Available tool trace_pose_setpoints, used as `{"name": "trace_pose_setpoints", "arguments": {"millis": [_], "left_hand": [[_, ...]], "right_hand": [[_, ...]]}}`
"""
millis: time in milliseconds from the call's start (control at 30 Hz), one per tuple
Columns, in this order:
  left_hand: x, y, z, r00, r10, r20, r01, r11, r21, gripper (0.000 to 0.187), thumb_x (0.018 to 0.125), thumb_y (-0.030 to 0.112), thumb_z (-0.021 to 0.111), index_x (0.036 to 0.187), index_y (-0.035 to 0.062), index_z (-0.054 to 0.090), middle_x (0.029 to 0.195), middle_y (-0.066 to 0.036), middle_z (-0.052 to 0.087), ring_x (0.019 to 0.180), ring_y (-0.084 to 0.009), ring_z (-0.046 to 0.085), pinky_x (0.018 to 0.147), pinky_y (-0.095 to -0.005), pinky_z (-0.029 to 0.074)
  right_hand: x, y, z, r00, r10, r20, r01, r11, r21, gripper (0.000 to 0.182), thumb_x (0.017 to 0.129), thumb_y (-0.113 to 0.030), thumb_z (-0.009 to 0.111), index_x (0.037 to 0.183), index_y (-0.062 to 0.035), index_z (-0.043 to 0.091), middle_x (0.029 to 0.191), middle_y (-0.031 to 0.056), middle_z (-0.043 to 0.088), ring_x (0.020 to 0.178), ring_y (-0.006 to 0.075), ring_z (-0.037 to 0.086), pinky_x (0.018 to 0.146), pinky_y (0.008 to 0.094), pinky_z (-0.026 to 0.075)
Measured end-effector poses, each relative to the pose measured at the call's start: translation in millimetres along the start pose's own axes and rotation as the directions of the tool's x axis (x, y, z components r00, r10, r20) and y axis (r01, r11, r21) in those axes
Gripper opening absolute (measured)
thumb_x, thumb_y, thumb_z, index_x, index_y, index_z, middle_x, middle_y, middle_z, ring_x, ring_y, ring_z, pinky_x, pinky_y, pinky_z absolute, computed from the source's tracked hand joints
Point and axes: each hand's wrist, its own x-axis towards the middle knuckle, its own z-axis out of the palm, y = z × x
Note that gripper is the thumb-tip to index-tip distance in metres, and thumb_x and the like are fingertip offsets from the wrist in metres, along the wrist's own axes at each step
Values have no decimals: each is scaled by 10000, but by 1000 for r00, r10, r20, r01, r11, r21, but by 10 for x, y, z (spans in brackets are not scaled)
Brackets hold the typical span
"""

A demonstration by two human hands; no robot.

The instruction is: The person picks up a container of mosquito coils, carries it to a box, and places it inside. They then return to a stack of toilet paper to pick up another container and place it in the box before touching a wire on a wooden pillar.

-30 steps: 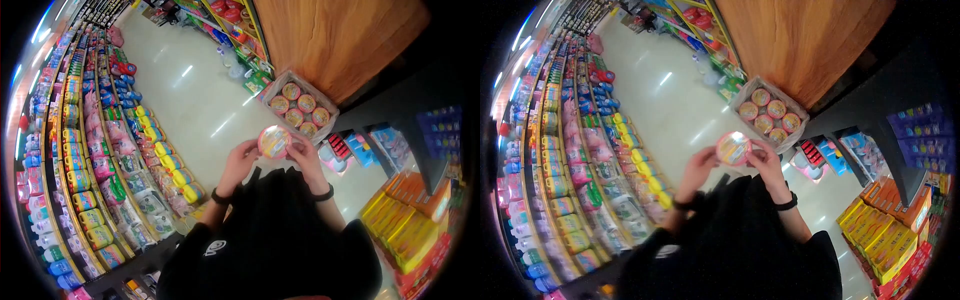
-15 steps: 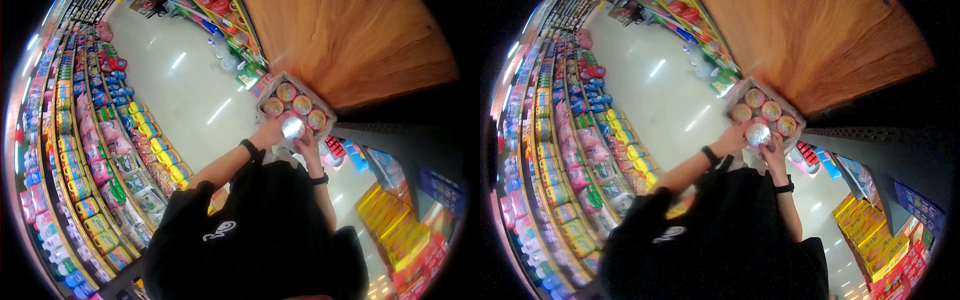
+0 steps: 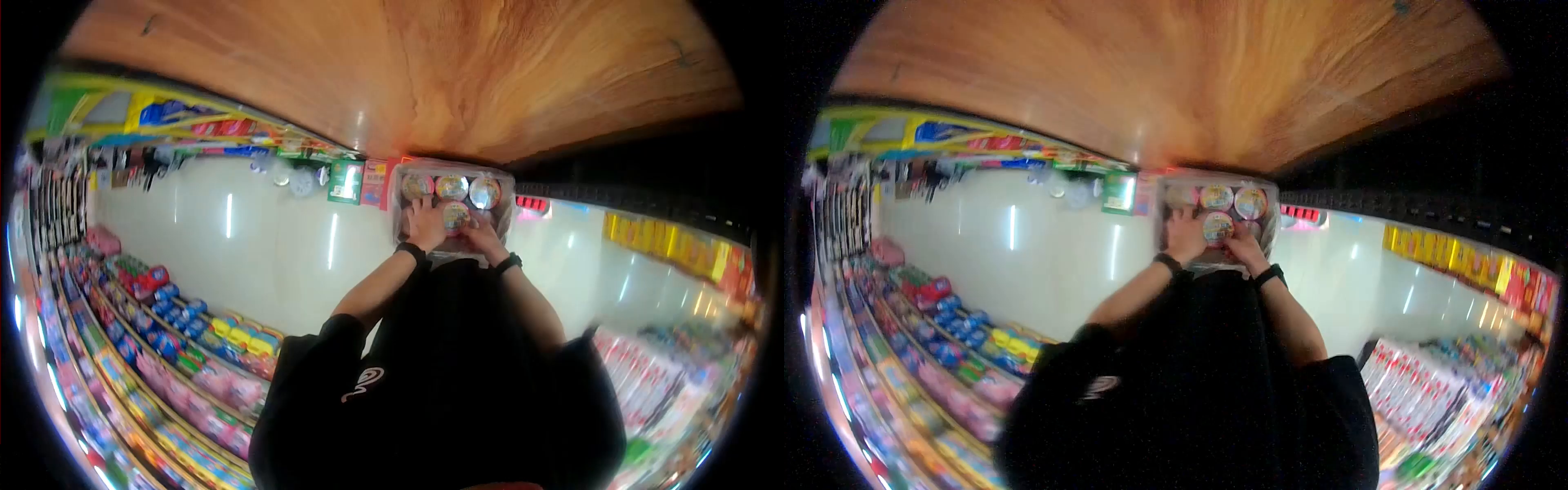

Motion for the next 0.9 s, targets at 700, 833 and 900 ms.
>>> {"name": "trace_pose_setpoints", "arguments": {"millis": [700,833,900], "left_hand": [[484,-500,-161,769,370,521,-404,913,-54,484,883,266,599,1350,142,559,1223,-212,653,1104,-429,609,1027,-535,398],[243,-340,-220,865,403,298,-416,909,-21,513,876,316,635,1359,160,561,1288,-186,624,1206,-419,560,1000,-545,419],[208,-324,-160,880,363,307,-396,917,51,532,872,273,651,1377,141,550,1219,-174,660,1156,-405,592,981,-523,449]], "right_hand": [[154,440,536,802,-323,-502,-77,778,-623,291,854,-287,629,1085,-121,695,928,233,706,856,421,687,770,539,548],[75,552,570,520,-560,-645,97,789,-607,197,812,-198,626,953,-73,683,820,227,673,743,443,651,703,532,542],[-272,354,545,498,-528,-688,253,847,-467,224,788,-123,614,992,-39,655,872,226,674,831,434,650,756,518,532]]}}
